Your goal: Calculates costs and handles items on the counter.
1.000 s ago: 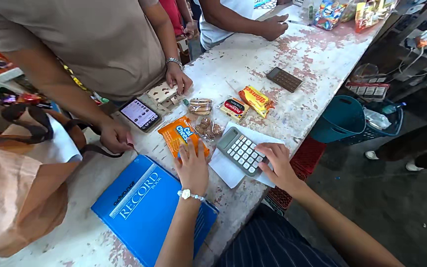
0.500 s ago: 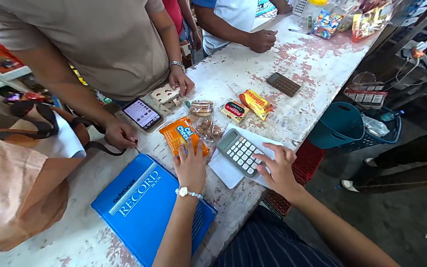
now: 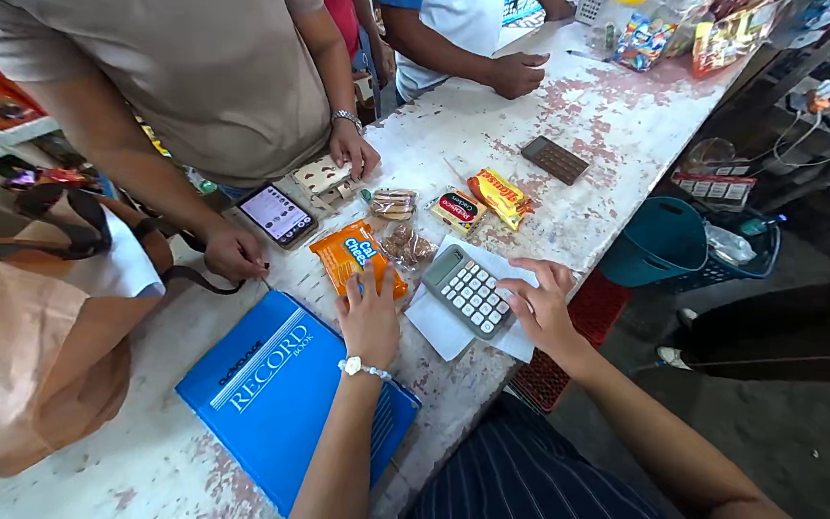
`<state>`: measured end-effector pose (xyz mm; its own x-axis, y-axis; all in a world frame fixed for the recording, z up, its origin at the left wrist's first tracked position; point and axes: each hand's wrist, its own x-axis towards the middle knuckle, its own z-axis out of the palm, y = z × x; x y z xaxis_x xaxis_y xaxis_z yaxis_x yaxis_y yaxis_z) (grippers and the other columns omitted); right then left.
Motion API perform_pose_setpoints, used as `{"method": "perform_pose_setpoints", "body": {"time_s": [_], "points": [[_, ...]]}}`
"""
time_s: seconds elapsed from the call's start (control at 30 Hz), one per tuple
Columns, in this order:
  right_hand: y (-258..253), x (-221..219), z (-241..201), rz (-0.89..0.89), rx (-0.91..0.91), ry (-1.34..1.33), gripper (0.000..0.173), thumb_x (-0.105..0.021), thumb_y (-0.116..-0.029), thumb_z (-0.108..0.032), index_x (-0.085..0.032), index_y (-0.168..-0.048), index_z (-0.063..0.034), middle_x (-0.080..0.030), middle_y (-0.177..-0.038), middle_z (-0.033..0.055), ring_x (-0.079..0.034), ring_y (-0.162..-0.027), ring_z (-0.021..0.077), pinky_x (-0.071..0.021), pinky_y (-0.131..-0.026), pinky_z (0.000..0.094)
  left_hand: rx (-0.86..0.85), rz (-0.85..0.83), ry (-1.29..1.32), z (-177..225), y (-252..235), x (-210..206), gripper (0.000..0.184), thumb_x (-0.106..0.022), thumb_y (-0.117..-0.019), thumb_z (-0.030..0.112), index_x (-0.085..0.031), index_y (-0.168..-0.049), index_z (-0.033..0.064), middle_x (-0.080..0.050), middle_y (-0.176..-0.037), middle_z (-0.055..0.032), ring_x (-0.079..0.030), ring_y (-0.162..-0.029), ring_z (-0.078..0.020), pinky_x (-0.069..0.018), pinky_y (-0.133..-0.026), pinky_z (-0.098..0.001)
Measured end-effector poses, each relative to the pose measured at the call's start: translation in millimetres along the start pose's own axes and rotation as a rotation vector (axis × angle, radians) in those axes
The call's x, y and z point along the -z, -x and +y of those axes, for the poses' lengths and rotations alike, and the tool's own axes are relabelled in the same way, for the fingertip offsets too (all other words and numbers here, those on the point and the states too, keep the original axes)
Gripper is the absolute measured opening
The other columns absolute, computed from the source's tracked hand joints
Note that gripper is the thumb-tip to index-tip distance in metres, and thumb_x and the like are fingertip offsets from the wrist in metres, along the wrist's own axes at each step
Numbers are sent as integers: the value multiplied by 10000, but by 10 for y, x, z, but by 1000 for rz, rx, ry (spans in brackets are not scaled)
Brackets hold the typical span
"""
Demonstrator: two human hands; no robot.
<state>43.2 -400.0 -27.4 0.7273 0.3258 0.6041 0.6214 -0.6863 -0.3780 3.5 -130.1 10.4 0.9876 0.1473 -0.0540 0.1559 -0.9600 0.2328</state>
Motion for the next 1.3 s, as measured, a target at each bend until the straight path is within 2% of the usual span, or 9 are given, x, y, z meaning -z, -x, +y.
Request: {"method": "perform_pose_setpoints", "body": {"time_s": [0.1, 0.2, 0.33, 0.47, 0.8, 0.87, 1.1, 1.23, 1.3], "points": [[186, 0, -66, 12, 86, -7, 580, -229, -1073, -589, -738, -1062, -312, -666, -1243, 39, -529, -1197, 261, -278, -1062, 483, -9, 28, 25, -8, -2, -4, 573, -646, -965, 70, -497, -1516, 119, -382, -1589, -253, -350, -1436, -530, -316, -1051, -711], [242, -18, -153, -85, 68, 40, 572, -283, -1067, -576, -782, -1045, -298, -678, -1328, 54, -573, -1218, 352, -322, -1037, 606, -11, 22, 16, -6, 3, -13, 582, -643, -968, 77, -483, -1526, 119, -362, -1603, -245, -340, -1443, -523, -311, -1053, -710], [233, 83, -93, 39, 38, 20, 593, -241, -1072, -589, -758, -1049, -298, -659, -1296, 48, -510, -1221, 271, -258, -1064, 494, -12, 36, 11, -12, 0, -24, 589, -652, -963, 75, -486, -1525, 126, -366, -1602, -243, -350, -1439, -521, -318, -1051, -699], [395, -2, 43, 42, 38, 94, 516, -312, -1080, -520, -776, -1048, -296, -694, -1269, 42, -548, -1186, 309, -290, -1033, 525, -11, 29, -4, -6, 0, 8, 582, -649, -961, 69, -494, -1520, 122, -378, -1595, -245, -353, -1440, -518, -315, -1055, -698], [434, -33, 91, 39, 33, 20, 555, -285, -1078, -555, -774, -1048, -295, -677, -1267, 42, -515, -1208, 258, -254, -1058, 472, 15, -30, -4, 3, 4, 60, 596, -628, -978, 91, -457, -1546, 151, -350, -1618, -222, -320, -1468, -496, -300, -1083, -678], [372, 18, 74, 53, -11, -24, 576, -295, -1072, -565, -787, -1013, -271, -672, -1266, 82, -521, -1218, 280, -273, -1055, 505, 15, -37, 6, 5, 1, 69, 597, -631, -980, 98, -452, -1548, 146, -342, -1622, -223, -312, -1472, -497, -296, -1088, -680], [250, 40, 164, 122, -40, 46, 558, -306, -1069, -549, -766, -1104, -235, -680, -1243, 129, -550, -1153, 336, -300, -1003, 536, -1, -3, 49, -1, 13, 62, 582, -646, -978, 140, -473, -1533, 120, -359, -1603, -254, -313, -1462, -524, -275, -1087, -708], [264, 13, 212, 61, 9, 16, 556, -304, -1078, -507, -693, -1170, -122, -732, -1106, 117, -656, -1043, 292, -398, -984, 540, 7, -8, 41, 4, 14, 57, 592, -651, -979, 155, -463, -1540, 123, -355, -1610, -240, -311, -1467, -512, -276, -1089, -700], [316, -51, 233, 6, -2, 14, 541, -320, -1072, -503, -738, -1129, -164, -729, -1138, 112, -647, -1084, 327, -401, -985, 569, 8, -6, 32, 3, 10, 52, 596, -644, -980, 158, -457, -1546, 139, -350, -1617, -226, -309, -1473, -498, -287, -1086, -686]]}}
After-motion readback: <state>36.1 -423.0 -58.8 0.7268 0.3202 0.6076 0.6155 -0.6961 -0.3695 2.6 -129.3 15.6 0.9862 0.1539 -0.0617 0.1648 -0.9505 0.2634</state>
